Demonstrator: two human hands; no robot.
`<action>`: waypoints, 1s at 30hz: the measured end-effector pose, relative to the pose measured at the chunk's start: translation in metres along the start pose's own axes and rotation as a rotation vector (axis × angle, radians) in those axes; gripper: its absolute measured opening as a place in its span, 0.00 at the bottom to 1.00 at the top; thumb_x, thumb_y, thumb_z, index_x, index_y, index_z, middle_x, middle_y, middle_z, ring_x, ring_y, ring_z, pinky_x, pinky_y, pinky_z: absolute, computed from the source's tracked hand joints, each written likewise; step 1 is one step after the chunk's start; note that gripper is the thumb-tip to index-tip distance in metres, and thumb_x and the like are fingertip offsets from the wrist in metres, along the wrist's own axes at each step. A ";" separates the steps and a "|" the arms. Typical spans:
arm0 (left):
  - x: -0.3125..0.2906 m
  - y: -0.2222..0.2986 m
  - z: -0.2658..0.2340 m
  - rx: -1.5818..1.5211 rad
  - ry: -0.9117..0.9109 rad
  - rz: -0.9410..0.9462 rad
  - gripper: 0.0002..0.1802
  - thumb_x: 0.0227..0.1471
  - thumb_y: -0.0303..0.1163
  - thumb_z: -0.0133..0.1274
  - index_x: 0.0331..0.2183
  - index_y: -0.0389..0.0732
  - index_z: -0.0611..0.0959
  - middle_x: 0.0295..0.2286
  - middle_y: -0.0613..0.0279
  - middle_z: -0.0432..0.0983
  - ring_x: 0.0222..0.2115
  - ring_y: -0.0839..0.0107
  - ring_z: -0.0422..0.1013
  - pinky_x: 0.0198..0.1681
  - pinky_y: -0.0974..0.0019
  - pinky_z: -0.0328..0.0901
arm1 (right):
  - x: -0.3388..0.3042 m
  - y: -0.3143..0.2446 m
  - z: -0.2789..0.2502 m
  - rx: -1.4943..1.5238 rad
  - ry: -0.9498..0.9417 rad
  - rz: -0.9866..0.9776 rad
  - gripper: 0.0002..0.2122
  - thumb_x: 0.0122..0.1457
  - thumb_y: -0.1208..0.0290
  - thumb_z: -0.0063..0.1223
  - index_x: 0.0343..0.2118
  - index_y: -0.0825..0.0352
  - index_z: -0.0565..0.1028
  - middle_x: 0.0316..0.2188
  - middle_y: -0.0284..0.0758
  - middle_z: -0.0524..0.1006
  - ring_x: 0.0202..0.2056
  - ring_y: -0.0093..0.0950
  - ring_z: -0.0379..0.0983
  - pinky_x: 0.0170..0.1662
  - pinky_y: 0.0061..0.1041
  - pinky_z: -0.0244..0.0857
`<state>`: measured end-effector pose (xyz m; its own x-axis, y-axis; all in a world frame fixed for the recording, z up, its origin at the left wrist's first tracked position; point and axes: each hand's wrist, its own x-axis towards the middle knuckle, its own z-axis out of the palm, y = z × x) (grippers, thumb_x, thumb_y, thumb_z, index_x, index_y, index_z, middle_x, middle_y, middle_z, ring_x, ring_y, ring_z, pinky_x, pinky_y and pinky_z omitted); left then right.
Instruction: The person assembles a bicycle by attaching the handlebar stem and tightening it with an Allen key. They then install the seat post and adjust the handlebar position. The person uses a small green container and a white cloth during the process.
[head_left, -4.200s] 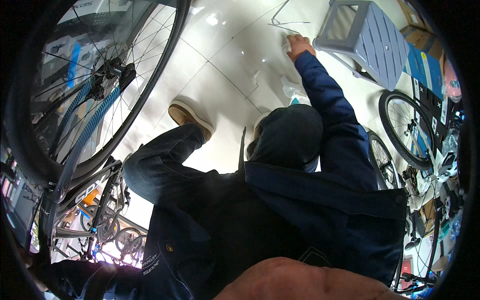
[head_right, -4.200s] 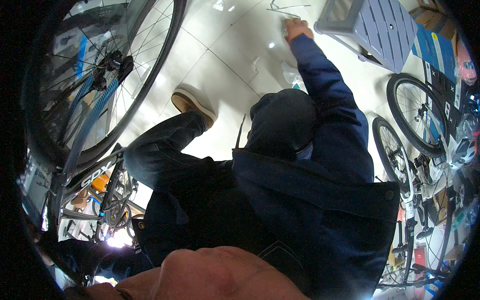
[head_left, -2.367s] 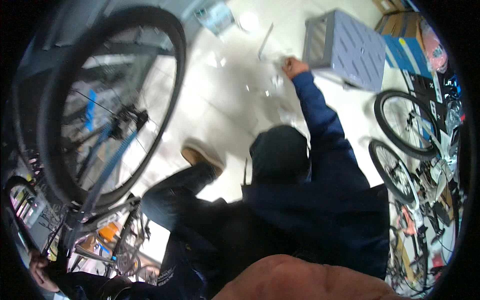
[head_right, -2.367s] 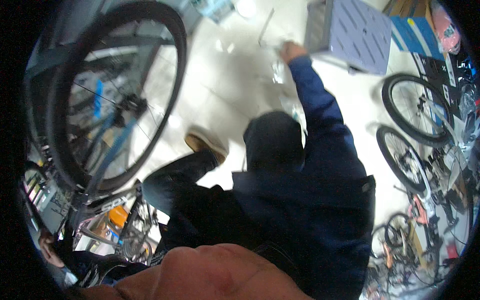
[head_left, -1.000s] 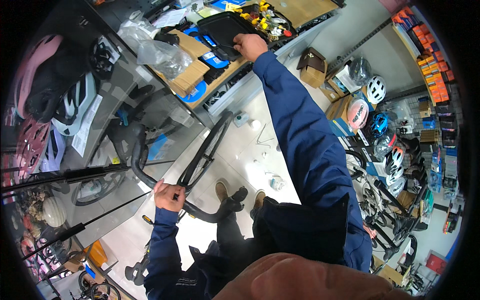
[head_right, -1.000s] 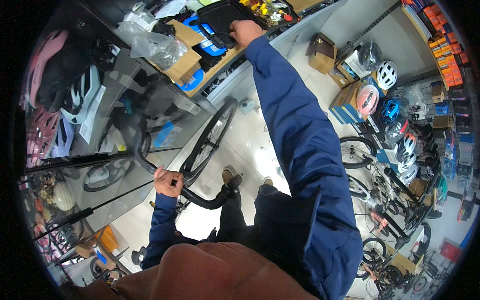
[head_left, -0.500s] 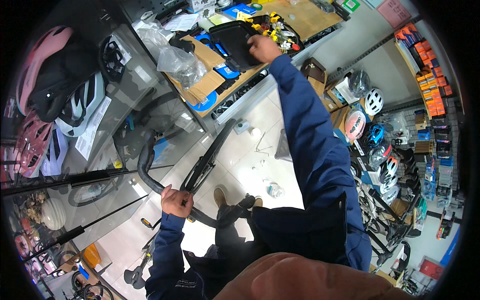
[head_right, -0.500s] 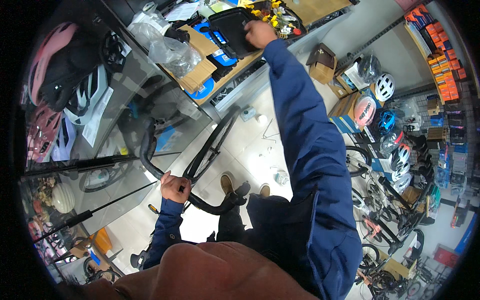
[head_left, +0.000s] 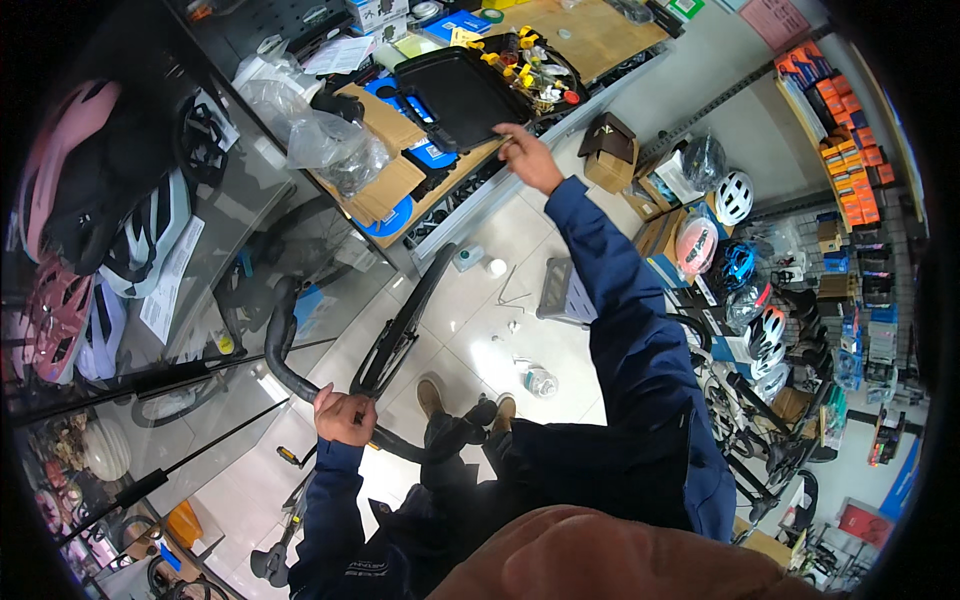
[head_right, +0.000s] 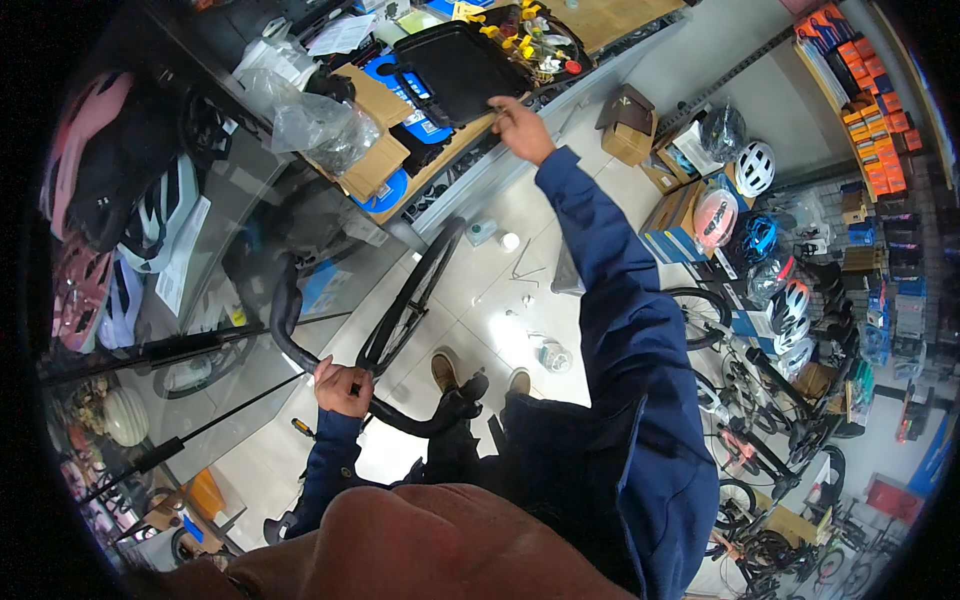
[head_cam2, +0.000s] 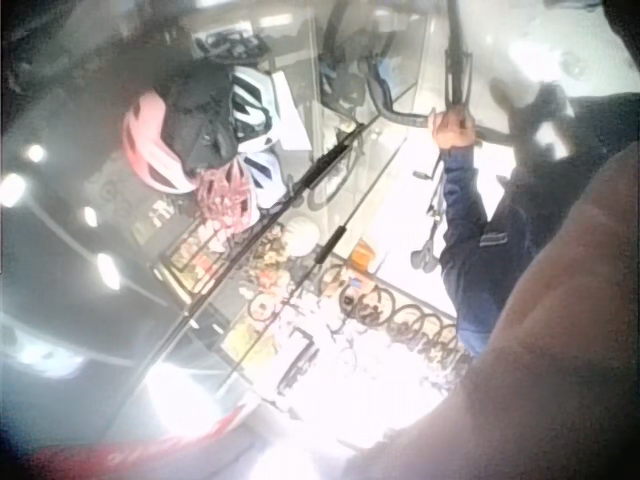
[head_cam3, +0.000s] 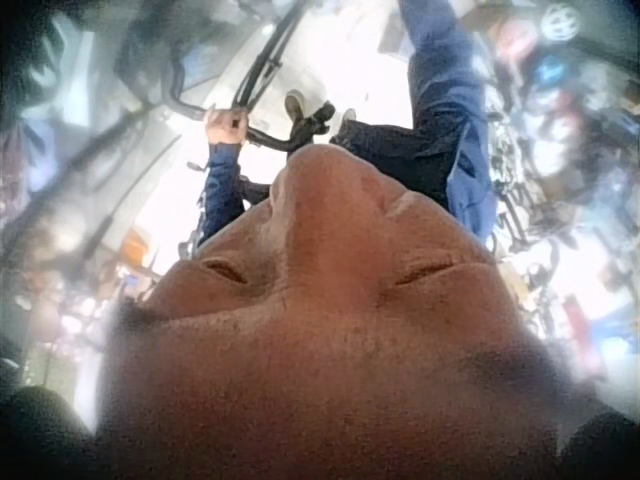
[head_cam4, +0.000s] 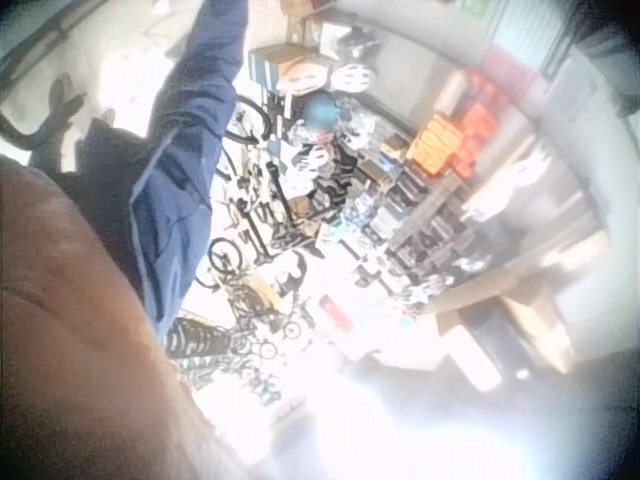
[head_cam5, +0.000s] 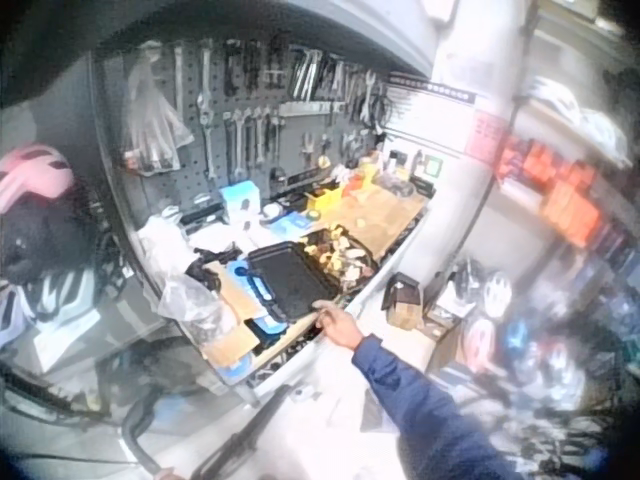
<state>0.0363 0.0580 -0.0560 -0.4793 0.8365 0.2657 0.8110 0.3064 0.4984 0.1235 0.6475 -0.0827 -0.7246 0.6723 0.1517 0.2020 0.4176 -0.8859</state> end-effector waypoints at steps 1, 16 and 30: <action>0.001 0.000 0.000 0.006 -0.003 -0.002 0.05 0.41 0.27 0.68 0.23 0.45 0.85 0.18 0.68 0.79 0.25 0.63 0.76 0.56 0.50 0.67 | -0.002 0.001 0.009 -0.010 0.009 -0.005 0.16 0.65 0.75 0.44 0.54 0.63 0.74 0.30 0.37 0.82 0.34 0.31 0.82 0.44 0.31 0.74; 0.005 -0.002 0.000 -0.001 -0.018 0.028 0.07 0.43 0.26 0.66 0.22 0.45 0.82 0.19 0.68 0.78 0.24 0.63 0.74 0.56 0.48 0.66 | 0.004 -0.014 -0.004 -0.310 0.236 -0.190 0.10 0.63 0.75 0.48 0.46 0.64 0.76 0.33 0.45 0.82 0.37 0.48 0.80 0.42 0.41 0.75; 0.001 -0.010 0.003 -0.023 0.019 -0.009 0.06 0.39 0.27 0.68 0.21 0.45 0.84 0.19 0.65 0.79 0.25 0.61 0.76 0.55 0.49 0.68 | 0.117 -0.031 -0.025 -1.435 -0.161 -0.167 0.08 0.55 0.72 0.55 0.32 0.62 0.86 0.32 0.41 0.85 0.36 0.43 0.84 0.36 0.43 0.78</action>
<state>0.0292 0.0569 -0.0629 -0.4934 0.8246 0.2767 0.7987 0.3036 0.5195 0.0491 0.7280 -0.0264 -0.8502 0.5216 0.0720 0.5121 0.7873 0.3435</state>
